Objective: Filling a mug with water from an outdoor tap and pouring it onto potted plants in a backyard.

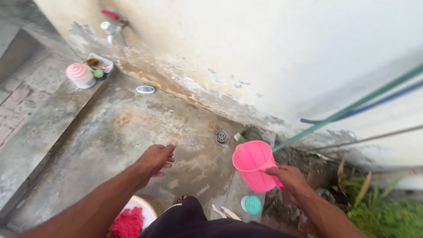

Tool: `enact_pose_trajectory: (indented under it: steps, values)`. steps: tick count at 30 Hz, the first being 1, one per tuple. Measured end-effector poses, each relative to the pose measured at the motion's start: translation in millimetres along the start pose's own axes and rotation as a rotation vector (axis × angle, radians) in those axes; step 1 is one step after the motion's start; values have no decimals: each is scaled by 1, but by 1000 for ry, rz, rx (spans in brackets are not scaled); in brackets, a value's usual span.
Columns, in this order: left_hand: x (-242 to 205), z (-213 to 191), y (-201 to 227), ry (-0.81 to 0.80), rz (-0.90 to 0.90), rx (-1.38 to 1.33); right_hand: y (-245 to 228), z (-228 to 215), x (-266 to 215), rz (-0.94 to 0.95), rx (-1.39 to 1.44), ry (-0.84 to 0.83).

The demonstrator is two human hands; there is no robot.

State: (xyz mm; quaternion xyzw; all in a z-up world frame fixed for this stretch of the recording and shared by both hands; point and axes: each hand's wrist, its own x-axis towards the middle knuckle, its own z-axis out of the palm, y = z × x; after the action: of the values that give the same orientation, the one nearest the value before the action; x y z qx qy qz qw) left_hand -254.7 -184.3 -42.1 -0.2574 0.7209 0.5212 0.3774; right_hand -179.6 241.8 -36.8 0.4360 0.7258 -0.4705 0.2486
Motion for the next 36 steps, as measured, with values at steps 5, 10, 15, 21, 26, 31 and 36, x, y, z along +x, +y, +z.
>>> enact_pose_trajectory:
  steps: [5,10,15,21,26,31,36]
  values:
    - [-7,-61,32,65,4,-128,-121,64,-10,-185,1,-146]
    - [-2,-94,42,114,-1,-262,-217,114,-14,-331,-32,-343]
    - [24,-128,53,164,-26,-355,-289,168,29,-353,-164,-427]
    - [108,-195,88,251,-79,-390,-387,244,79,-327,-347,-540]
    - [142,-254,141,332,-31,-470,-475,299,113,-333,-482,-564]
    - [193,-335,188,404,8,-448,-552,364,155,-370,-469,-621]
    - [265,-438,247,466,98,-98,-604,438,182,-346,-403,-593]
